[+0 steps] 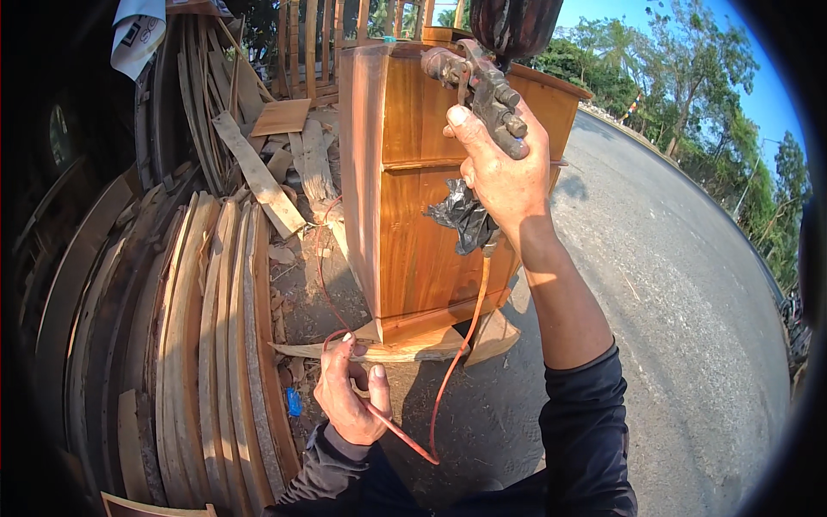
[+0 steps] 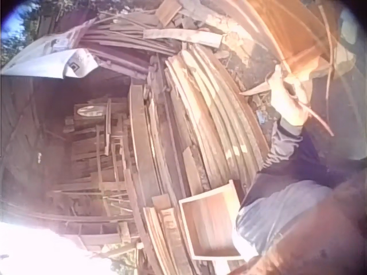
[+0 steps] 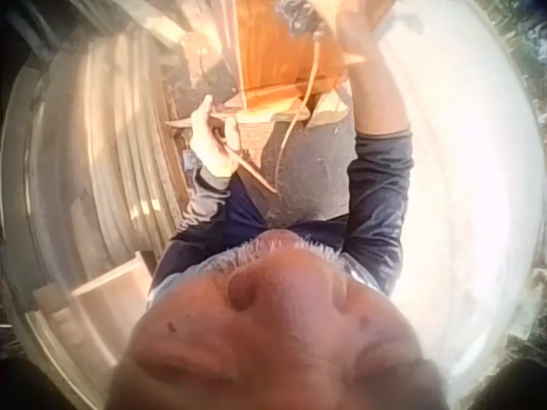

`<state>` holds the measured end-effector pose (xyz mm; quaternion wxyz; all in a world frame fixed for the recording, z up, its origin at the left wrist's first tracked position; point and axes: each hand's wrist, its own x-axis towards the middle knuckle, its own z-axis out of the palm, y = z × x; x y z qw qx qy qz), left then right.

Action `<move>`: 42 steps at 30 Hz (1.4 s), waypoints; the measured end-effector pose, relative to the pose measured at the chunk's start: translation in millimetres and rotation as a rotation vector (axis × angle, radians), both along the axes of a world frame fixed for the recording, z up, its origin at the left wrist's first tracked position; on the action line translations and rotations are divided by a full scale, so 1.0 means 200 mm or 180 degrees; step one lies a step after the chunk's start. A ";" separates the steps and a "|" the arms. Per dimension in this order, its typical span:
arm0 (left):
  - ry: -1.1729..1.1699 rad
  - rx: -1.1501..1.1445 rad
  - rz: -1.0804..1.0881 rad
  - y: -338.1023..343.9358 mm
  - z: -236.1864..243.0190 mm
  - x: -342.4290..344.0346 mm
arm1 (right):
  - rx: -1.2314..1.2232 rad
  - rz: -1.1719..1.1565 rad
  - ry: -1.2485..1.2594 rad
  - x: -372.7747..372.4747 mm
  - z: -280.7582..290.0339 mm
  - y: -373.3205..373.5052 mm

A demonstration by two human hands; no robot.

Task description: The person applies a finish to a wooden furniture piece using a spray gun. The person moves the sprayer over the surfaces of the cabinet while crouching on the ground, then stops to check the spray nozzle.

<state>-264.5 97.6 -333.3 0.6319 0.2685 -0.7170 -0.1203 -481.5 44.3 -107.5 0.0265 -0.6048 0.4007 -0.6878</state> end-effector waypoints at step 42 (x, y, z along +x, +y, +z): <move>-0.0010 0.0250 -0.0059 -0.02 -0.05 -0.12 | 0.0320 -0.2078 0.0118 -1.17 0.13 0.32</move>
